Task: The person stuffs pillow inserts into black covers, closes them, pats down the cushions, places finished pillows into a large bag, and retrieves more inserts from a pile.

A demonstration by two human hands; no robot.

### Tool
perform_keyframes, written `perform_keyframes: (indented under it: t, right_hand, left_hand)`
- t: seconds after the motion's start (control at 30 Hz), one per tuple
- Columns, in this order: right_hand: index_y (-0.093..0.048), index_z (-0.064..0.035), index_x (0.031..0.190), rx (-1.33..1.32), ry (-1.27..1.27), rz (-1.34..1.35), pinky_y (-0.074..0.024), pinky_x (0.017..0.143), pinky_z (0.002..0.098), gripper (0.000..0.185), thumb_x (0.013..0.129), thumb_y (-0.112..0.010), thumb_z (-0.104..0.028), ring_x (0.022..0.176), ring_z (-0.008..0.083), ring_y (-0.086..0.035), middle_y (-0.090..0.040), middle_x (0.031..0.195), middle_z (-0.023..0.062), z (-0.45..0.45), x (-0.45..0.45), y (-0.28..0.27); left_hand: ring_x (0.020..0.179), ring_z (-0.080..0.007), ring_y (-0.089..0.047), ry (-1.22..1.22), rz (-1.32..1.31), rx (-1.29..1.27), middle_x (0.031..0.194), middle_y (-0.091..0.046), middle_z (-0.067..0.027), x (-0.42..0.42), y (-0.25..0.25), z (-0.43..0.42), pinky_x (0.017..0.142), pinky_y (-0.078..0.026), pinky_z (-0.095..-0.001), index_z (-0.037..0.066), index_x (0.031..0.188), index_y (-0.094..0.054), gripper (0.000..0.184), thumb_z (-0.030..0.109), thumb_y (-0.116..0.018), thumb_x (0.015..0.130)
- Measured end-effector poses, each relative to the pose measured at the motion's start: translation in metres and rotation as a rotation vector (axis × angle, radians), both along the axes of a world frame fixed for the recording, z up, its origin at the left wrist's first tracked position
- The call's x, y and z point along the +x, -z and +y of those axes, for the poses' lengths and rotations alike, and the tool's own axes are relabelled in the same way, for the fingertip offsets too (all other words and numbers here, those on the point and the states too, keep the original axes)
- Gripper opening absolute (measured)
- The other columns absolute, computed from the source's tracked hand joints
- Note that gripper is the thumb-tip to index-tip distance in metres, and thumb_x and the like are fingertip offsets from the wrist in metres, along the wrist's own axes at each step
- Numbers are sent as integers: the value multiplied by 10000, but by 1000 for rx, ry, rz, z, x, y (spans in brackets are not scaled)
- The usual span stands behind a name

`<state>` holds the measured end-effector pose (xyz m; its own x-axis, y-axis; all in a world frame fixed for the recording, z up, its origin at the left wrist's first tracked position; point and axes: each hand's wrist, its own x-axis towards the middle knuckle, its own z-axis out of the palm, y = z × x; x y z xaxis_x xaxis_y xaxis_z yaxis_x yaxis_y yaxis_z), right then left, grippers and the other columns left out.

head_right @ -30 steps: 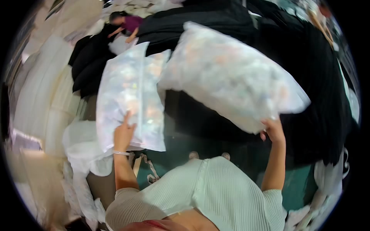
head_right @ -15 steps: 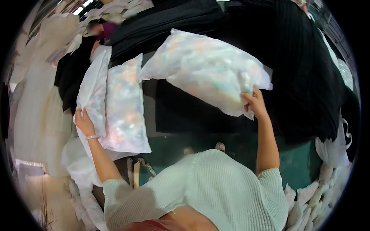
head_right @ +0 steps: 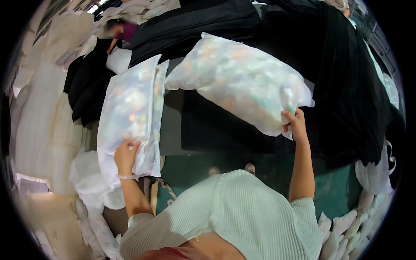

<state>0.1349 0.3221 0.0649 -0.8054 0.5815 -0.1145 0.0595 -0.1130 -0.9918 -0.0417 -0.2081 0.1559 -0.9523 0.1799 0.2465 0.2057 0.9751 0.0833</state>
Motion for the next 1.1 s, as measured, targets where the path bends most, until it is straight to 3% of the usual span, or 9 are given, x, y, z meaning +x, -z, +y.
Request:
perform_keyframes:
  t: [0.1, 0.17, 0.3, 0.47, 0.6, 0.77, 0.9, 1.07, 1.1]
  right_hand:
    - [-628, 33, 849, -3, 17, 42, -383, 342, 257, 240, 833, -674, -202, 448, 132, -523, -595, 688, 50, -1, 0, -4]
    - [-627, 33, 852, -4, 51, 28, -381, 344, 258, 249, 836, -676, -211, 446, 132, -519, -594, 690, 51, -4, 1, -3]
    - [-629, 35, 862, -1, 67, 8, -373, 348, 257, 267, 844, -678, -228, 442, 131, -508, -599, 690, 54, -5, -1, 0]
    - [-632, 24, 849, -12, 83, 38, -360, 342, 250, 217, 856, -657, -191, 417, 123, -491, -612, 680, 54, -4, -3, 3]
    - [-628, 20, 851, -12, 62, 39, -360, 339, 249, 215, 851, -655, -193, 406, 125, -488, -606, 673, 54, 1, -2, 10]
    - [-624, 24, 864, -65, 105, 78, -364, 340, 252, 231, 842, -658, -204, 413, 127, -494, -599, 673, 53, -5, -1, 18]
    - [-623, 21, 865, 54, 148, 125, -346, 337, 239, 229, 825, -658, -203, 401, 115, -474, -576, 645, 41, -5, -7, -10]
    - [-616, 10, 842, -141, 14, 395, -279, 306, 227, 121, 770, -609, -87, 309, 99, -377, -537, 571, 24, -29, -20, -90]
    - [-615, 2, 833, -201, -28, 457, -434, 418, 264, 129, 722, -597, -63, 444, 143, -517, -566, 619, 34, -27, -10, -102]
  left_hand:
    - [843, -368, -632, -286, 42, 15, 851, -680, -166, 6, -21, 14, 728, -485, -457, 81, 988, -651, 430, 444, -724, 770]
    - [995, -362, -603, -274, 550, -206, 1030, -653, -197, -2, -28, 10, 813, -479, -432, 45, 1150, -591, 569, 444, -736, 771]
    - [1095, -366, -560, -499, 274, -75, 1151, -605, -201, -79, 42, -57, 873, -467, -427, 17, 1240, -525, 645, 385, -757, 763]
    - [1002, -392, -583, -217, 644, 82, 1060, -619, -194, -124, -13, -89, 849, -472, -433, 17, 1101, -597, 341, 95, -709, 788]
    - [991, -398, -570, -30, 571, 168, 1023, -620, -187, -137, -61, -101, 844, -462, -445, 28, 1109, -596, 356, 95, -711, 779]
    - [1100, -407, -547, -166, 178, -48, 1222, -559, -247, -151, 41, -118, 948, -435, -456, 38, 1366, -454, 771, 433, -738, 767]
    - [1212, -421, -498, -306, 37, 14, 1301, -506, -292, -153, 19, -130, 996, -417, -467, 8, 1424, -373, 959, 633, -659, 756]
    - [1266, -423, -448, -141, -21, 303, 1361, -456, -302, -176, 3, -151, 1051, -364, -449, 0, 1430, -362, 883, 593, -613, 825]
    - [1274, -418, -441, -159, -54, 249, 1371, -455, -286, -172, 1, -148, 1057, -355, -444, 4, 1422, -375, 853, 587, -597, 840]
